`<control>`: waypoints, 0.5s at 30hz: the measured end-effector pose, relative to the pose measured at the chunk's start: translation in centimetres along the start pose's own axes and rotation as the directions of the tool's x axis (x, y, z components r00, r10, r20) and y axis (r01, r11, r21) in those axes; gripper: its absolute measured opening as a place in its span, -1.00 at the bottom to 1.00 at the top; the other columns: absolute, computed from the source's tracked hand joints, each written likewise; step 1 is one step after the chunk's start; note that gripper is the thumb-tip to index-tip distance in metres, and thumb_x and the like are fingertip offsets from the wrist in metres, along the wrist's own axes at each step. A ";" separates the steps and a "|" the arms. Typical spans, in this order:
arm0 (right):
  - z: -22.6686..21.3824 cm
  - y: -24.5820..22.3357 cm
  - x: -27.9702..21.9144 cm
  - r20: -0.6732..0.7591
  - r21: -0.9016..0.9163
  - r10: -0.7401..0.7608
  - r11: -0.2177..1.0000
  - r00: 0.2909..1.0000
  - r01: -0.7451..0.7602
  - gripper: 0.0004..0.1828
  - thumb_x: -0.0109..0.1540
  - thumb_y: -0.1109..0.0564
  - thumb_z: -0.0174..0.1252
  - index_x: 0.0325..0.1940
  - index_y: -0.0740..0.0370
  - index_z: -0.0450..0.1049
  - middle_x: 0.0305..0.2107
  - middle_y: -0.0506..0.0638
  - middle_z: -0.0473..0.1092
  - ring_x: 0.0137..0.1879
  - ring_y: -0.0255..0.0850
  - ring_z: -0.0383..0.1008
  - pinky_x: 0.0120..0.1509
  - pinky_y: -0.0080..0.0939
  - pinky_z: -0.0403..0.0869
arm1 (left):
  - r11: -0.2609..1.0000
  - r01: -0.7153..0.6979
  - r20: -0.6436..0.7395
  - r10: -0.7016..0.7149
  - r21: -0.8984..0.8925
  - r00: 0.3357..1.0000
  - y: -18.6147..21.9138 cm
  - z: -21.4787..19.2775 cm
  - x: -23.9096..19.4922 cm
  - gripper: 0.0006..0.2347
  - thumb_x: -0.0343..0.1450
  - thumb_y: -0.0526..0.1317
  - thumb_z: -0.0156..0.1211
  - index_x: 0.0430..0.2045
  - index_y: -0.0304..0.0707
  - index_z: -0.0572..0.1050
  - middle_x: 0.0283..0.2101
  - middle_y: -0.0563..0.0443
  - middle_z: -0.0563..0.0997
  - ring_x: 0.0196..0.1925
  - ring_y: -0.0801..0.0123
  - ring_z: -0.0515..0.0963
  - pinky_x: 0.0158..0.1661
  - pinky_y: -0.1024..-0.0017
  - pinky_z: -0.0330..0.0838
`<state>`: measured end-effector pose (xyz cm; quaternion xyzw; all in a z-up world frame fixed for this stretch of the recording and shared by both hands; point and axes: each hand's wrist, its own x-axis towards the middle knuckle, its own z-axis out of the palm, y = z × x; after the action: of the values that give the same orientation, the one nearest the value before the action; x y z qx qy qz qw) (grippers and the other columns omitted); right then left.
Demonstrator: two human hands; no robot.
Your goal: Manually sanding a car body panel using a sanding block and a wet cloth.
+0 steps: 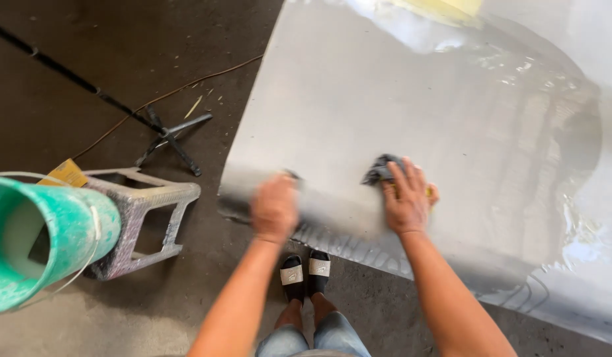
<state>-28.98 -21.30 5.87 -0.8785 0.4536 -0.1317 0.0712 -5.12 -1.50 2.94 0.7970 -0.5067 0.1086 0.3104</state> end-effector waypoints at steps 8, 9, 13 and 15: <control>-0.7 8.3 -2.5 -0.095 0.083 0.329 0.943 0.940 -0.322 -0.44 0.38 -0.15 0.05 0.48 -0.16 0.28 0.51 0.09 0.06 0.57 0.18 0.00 0.55 0.27 -0.07 | 0.996 -0.044 0.008 0.044 -0.076 0.999 12.3 5.3 -2.5 -0.81 0.56 -0.24 0.00 -0.04 -0.29 0.53 0.06 -0.13 0.56 0.11 0.15 0.55 0.11 0.16 0.39; -0.6 8.3 -2.3 -0.088 0.106 0.313 0.947 0.946 -0.303 -0.43 0.37 -0.14 0.06 0.49 -0.15 0.28 0.51 0.10 0.05 0.57 0.19 -0.02 0.56 0.27 -0.06 | 0.960 -0.266 0.120 0.275 -0.086 0.954 15.6 6.2 -3.5 -0.83 0.58 -0.25 0.01 -0.08 -0.28 0.54 -0.02 -0.17 0.58 0.02 0.16 0.58 0.00 0.27 0.45; -3.4 10.6 -2.5 -0.034 0.102 0.229 0.969 0.973 -0.224 -0.43 0.36 -0.13 0.07 0.48 -0.16 0.29 0.52 0.06 0.06 0.59 0.16 0.00 0.59 0.24 -0.04 | 0.865 -0.403 0.246 0.478 -0.301 0.843 14.6 5.0 -2.4 -0.83 0.54 -0.34 -0.04 -0.07 -0.24 0.51 0.11 -0.09 0.61 0.03 0.30 0.57 -0.02 0.40 0.47; -4.9 12.5 -2.5 0.016 0.029 0.184 0.982 0.983 -0.185 -0.43 0.36 -0.13 0.09 0.48 -0.18 0.31 0.51 0.01 0.08 0.60 0.08 0.03 0.61 0.25 -0.04 | 0.946 -0.315 0.150 0.323 -0.074 0.934 10.8 3.0 0.9 -0.80 0.51 -0.27 -0.01 -0.07 -0.24 0.54 0.01 -0.10 0.59 0.01 0.21 0.56 -0.01 0.24 0.44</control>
<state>-41.55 -26.49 7.05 -0.8324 0.5306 -0.1256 0.0994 -14.63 -7.16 5.13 0.7025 -0.6551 0.0804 0.2663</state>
